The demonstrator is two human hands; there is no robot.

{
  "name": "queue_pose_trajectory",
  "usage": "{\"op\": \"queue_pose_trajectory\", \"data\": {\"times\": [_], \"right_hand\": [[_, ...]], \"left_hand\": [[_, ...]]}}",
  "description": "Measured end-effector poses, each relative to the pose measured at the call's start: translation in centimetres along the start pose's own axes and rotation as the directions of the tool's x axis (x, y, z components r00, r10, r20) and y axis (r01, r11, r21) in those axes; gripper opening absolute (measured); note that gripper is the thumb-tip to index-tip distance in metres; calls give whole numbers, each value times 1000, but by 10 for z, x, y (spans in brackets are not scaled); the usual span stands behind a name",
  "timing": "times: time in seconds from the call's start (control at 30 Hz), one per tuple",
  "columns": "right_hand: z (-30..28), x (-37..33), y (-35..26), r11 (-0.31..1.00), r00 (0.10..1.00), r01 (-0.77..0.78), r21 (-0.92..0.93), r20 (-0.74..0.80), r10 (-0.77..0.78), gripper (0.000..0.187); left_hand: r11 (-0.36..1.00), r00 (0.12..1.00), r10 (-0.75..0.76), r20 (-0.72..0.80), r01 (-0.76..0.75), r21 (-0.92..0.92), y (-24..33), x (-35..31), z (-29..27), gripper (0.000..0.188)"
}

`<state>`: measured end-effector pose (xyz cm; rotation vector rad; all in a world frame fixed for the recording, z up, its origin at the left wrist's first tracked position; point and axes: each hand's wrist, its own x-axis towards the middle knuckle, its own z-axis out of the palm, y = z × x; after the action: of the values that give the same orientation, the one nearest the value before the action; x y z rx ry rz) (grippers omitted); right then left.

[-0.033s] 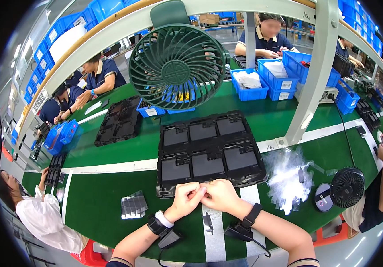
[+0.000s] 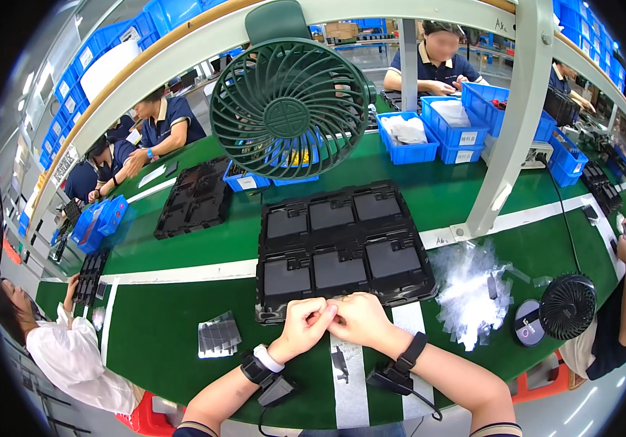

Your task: Manually assemble small plastic and metal components into black plastic trays on a factory production line.

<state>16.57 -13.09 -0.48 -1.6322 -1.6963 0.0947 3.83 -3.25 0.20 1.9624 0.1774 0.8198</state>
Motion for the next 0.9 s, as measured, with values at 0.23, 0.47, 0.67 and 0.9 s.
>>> {"op": "queue_pose_trajectory", "data": {"times": [0.23, 0.47, 0.67, 0.9], "right_hand": [[1, 0, 0, 999, 997, 35, 27, -67, -34, 7], [-2, 1, -2, 999, 1000, -5, 31, 8, 5, 11], [-2, -2, 0, 1000, 1000, 12, 6, -21, -11, 9], [-1, 1, -1, 999, 999, 42, 2, -31, -42, 7]], "left_hand": [[1000, 1000, 3, 2, -3, 0, 0, 0, 1, 35], [1000, 1000, 8, -3, -8, -7, -3, -1, 1, 37], [999, 999, 38, -15, -39, -35, 2, 2, 5, 40], [999, 999, 31, -13, -32, -30, -5, -1, 4, 38]]}}
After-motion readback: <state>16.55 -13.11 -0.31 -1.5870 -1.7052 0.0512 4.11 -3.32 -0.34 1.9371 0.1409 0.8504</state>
